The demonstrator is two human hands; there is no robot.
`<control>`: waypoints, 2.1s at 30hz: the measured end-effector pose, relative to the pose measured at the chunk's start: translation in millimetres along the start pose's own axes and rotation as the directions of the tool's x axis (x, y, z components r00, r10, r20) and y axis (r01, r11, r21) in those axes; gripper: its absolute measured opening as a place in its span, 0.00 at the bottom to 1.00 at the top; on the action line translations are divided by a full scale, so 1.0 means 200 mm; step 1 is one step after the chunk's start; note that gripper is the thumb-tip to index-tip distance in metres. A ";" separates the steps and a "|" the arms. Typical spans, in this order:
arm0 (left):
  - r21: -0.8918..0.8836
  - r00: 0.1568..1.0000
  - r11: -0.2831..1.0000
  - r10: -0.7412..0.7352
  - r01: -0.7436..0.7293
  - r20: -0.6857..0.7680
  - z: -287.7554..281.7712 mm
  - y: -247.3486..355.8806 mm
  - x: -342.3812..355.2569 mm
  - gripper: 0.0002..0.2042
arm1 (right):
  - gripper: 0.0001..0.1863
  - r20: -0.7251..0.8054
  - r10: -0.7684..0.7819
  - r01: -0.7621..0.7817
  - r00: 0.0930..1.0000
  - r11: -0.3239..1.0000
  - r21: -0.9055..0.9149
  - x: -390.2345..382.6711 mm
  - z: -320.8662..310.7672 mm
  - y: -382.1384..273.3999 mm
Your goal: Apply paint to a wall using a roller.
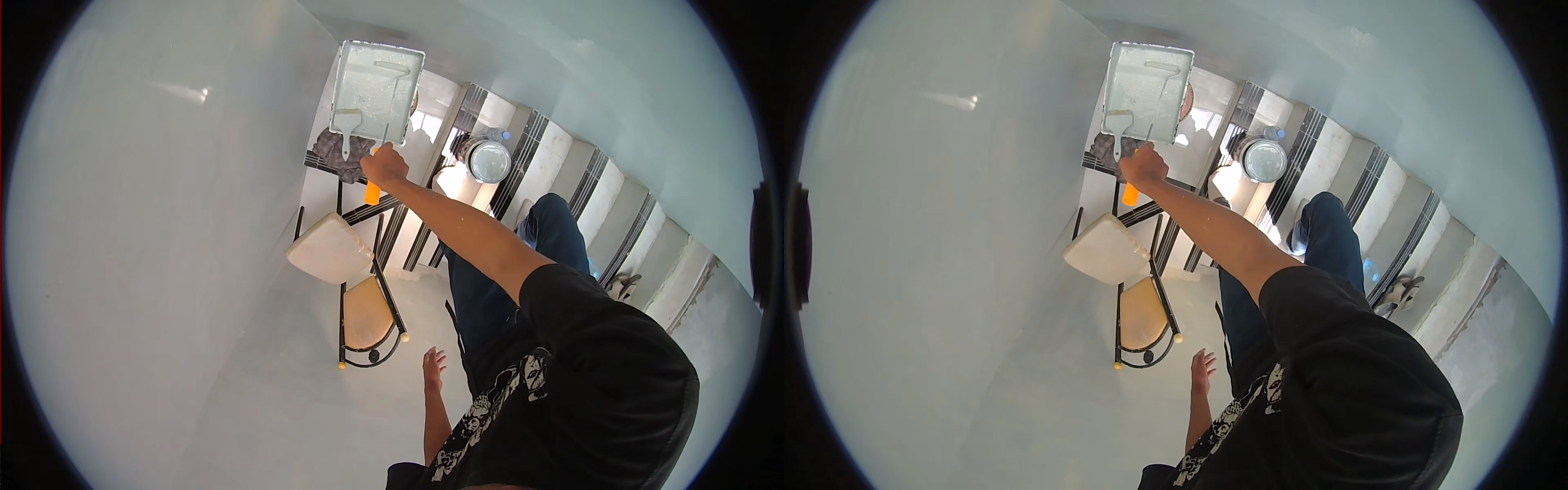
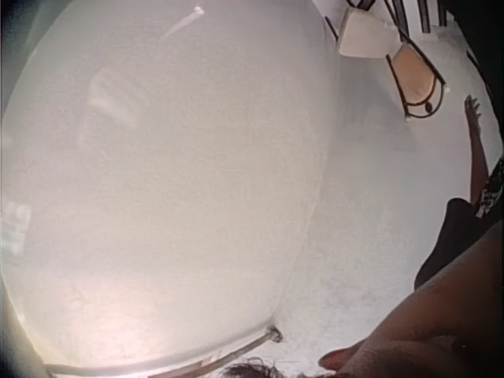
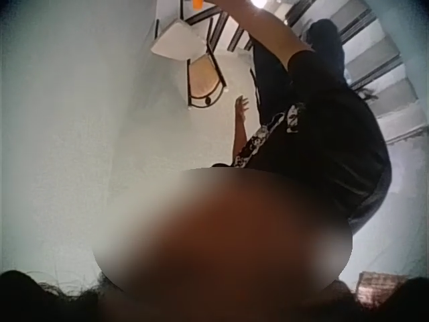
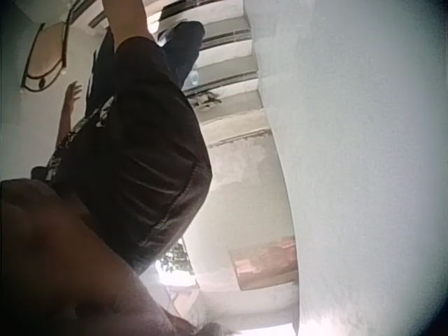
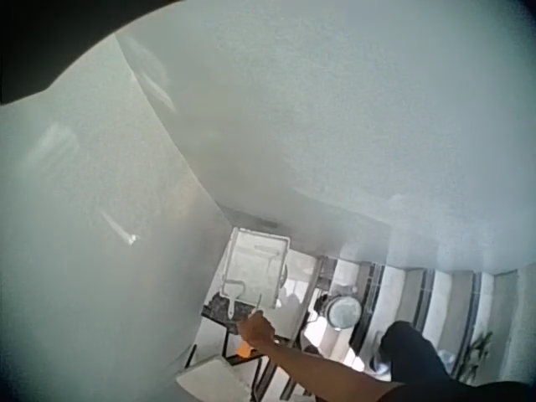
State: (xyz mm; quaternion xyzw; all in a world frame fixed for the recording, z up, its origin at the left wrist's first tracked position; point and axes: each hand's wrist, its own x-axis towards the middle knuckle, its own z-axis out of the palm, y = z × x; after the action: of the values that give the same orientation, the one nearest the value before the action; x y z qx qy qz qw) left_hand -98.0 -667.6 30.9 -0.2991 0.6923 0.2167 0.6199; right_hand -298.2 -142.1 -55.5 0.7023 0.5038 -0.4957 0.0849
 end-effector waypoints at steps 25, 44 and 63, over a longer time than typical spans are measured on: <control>-0.190 0.993 0.979 0.089 -0.072 0.082 0.22 0.15 0.26 0.22 | 0.21 0.071 -0.170 0.182 0.983 0.954 -0.239 -0.23 0.14 0.55; -0.466 0.922 0.810 -0.225 0.356 0.315 0.82 -0.53 0.37 0.18 | 0.16 -0.096 -0.292 0.266 0.952 0.939 -0.218 0.13 0.49 1.07; -0.491 0.921 0.855 0.039 0.170 0.387 0.65 -0.22 0.50 0.16 | 0.16 0.066 -0.291 0.298 0.954 0.938 -0.175 -0.12 0.04 0.79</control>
State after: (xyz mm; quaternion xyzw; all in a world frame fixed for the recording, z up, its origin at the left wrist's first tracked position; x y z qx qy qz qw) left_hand 21.6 -626.3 -83.0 -0.4295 0.4634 0.4264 0.6473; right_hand -178.0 -238.0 -101.9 0.5985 0.6449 -0.4679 0.0837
